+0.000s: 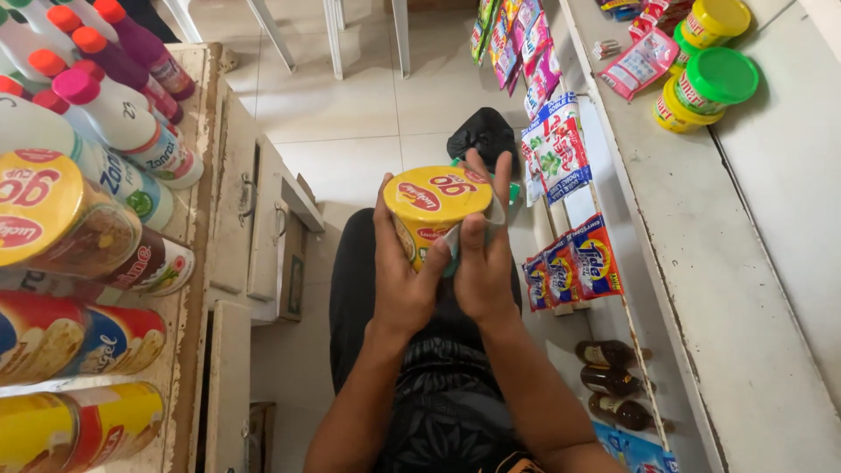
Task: Wiping down cup noodle containers and organizing them onto grocery store shelves.
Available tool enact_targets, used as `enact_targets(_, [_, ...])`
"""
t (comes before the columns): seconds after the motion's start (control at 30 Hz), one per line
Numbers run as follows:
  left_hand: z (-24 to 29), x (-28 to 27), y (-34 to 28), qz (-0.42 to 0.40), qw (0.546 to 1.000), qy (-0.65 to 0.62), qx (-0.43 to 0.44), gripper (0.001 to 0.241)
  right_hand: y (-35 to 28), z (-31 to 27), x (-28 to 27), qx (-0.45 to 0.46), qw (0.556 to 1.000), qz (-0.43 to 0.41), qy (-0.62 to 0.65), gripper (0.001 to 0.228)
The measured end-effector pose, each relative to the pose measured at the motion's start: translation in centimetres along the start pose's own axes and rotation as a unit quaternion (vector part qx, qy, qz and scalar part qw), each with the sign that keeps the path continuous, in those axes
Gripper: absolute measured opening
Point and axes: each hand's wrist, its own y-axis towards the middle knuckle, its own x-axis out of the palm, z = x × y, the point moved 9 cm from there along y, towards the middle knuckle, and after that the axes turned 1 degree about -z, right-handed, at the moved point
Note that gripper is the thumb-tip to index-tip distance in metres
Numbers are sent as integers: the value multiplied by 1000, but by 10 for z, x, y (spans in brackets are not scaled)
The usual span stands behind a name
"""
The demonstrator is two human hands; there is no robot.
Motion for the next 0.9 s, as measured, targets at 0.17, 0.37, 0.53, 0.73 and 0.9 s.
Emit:
enact_targets(0.17, [-5,2,2,-48,991,-121,-25,102,2,16,-3,51,989,-15,135,114])
enact_targets(0.37, [-18,-10,-1,-8,981,-185,-59,106,0,-3,13,94,982,-49,159,118])
enact_targets(0.53, [-20,-10,-3,-1,976,-201,-85,93,7,9,1,91,994,-56,8,104])
enact_targets(0.73, [-13,-9,-4,40,992,-112,-38,113,-7,-11,-2,72,993,-1,-90,74])
enact_targets(0.9, [-28,-10,-4,15,991,-130,27,152,-7,1,7,42,997,-6,67,79])
